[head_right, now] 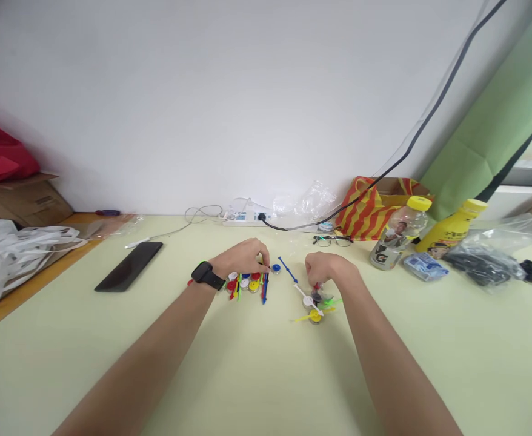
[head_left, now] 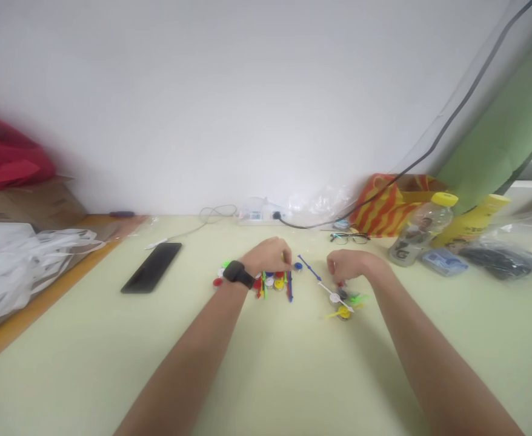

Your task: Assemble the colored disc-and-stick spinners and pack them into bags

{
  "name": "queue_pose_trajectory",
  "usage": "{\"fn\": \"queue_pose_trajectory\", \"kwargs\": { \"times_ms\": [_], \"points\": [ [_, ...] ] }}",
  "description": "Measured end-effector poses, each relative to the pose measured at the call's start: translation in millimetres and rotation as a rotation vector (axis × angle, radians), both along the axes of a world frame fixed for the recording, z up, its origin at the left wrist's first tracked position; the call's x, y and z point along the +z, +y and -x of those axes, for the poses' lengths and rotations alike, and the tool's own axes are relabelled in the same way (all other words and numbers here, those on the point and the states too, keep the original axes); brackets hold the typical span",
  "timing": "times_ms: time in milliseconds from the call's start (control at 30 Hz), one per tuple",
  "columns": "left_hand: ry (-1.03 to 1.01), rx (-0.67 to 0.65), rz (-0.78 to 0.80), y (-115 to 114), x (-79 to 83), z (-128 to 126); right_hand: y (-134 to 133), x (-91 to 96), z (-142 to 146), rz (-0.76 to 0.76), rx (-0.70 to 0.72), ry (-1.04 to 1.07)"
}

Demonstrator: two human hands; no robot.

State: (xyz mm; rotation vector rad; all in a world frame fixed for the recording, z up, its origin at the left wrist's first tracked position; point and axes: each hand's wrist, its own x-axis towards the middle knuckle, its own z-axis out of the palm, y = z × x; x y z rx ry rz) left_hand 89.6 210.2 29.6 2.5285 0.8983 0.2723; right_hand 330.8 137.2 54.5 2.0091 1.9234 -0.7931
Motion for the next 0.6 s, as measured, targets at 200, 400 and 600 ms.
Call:
{"fn": "queue_pose_trajectory", "kwargs": {
  "times_ms": [200,400,600],
  "points": [
    [-0.025,0.005,-0.021,1,2.2,3,3,-8.1,-5,-0.054,0.034,0.066],
    [-0.084,-0.009,-0.033,-2,-1.0,-3,10,-16.3,-9,-0.136,0.021,0.114],
    [-0.010,-0.016,-0.051,-4,-5.2,-7,14,-19.1,-14,-0.290,0.003,0.164]
  ]
}}
